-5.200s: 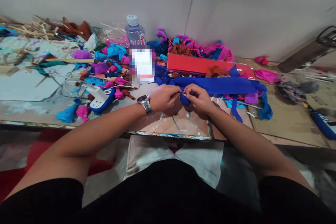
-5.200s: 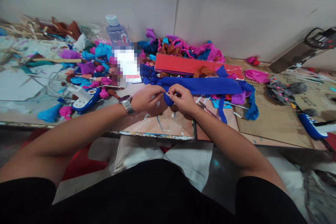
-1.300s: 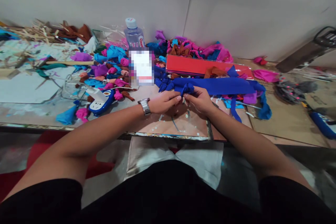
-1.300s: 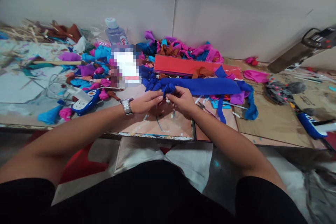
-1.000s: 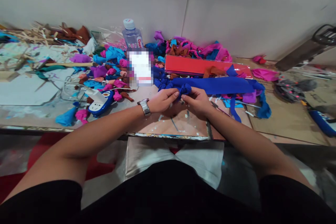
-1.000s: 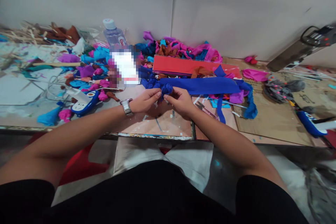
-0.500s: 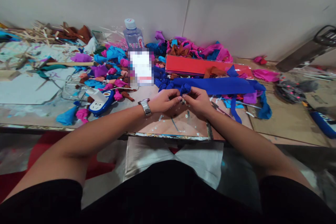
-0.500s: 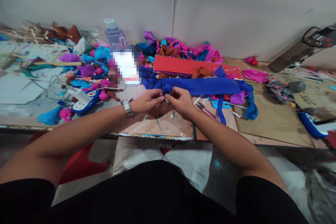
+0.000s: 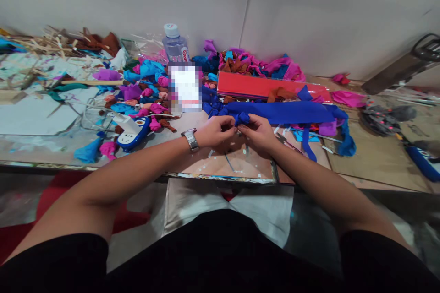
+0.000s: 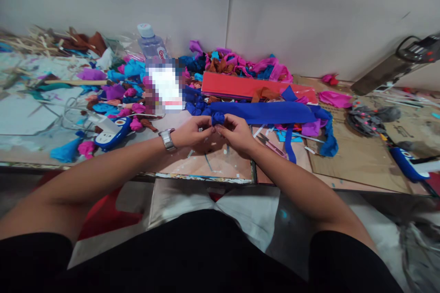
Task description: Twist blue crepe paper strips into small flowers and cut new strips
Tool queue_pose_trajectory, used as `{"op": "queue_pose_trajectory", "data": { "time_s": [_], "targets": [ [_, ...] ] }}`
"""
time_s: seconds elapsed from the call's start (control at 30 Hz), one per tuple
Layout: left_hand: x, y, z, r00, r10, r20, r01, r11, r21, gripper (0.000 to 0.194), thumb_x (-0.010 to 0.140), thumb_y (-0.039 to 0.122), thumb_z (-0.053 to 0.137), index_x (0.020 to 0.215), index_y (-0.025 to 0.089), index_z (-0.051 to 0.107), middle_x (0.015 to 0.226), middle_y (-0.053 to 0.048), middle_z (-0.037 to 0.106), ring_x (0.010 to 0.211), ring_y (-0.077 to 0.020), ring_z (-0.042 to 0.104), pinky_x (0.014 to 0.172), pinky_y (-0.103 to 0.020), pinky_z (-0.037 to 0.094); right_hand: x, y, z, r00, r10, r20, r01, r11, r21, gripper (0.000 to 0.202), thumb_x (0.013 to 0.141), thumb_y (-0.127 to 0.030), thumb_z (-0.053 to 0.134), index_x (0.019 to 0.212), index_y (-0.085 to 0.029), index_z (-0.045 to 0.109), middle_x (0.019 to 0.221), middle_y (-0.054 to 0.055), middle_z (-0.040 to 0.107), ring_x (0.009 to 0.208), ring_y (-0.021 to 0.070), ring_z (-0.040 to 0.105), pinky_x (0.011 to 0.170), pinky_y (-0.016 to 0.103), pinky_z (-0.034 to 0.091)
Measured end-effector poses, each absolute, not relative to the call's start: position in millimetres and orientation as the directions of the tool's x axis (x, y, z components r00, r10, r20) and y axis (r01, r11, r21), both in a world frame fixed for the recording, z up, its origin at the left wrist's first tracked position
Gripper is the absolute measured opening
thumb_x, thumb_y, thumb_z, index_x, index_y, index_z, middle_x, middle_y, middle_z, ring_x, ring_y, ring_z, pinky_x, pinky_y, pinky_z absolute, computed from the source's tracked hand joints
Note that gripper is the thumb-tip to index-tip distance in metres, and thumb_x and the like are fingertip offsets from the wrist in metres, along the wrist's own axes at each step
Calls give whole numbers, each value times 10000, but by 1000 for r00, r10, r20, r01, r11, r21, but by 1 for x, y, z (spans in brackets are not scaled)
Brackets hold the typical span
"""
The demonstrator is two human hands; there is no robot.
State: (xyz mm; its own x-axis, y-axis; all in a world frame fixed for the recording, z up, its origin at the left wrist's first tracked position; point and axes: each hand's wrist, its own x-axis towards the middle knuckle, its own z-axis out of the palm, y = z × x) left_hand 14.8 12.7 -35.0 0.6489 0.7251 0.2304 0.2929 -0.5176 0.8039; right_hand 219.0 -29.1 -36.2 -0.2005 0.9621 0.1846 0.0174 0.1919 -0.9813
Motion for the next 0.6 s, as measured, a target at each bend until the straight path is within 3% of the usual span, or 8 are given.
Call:
{"op": "queue_pose_trajectory", "data": {
  "time_s": [0.17,0.6],
  "targets": [
    [14,13,-36,654,718,239,278,-522,806,291,909,428,606,778,173,555,688,41,514,663,-109,429,624,-258,331,216,-30,-29,-207,955,214,29,224,-974,415,684,-479,965,808,-186,699,774,-8,637,745,150,551,705,282,470],
    [13,8,-30,672,698,249,359,-601,715,265,934,399,557,795,174,589,691,27,561,658,-118,455,635,-264,341,216,-29,-31,-143,982,122,28,127,-991,419,670,-527,950,756,-194,710,753,11,687,679,157,573,647,299,490]
  ]
}}
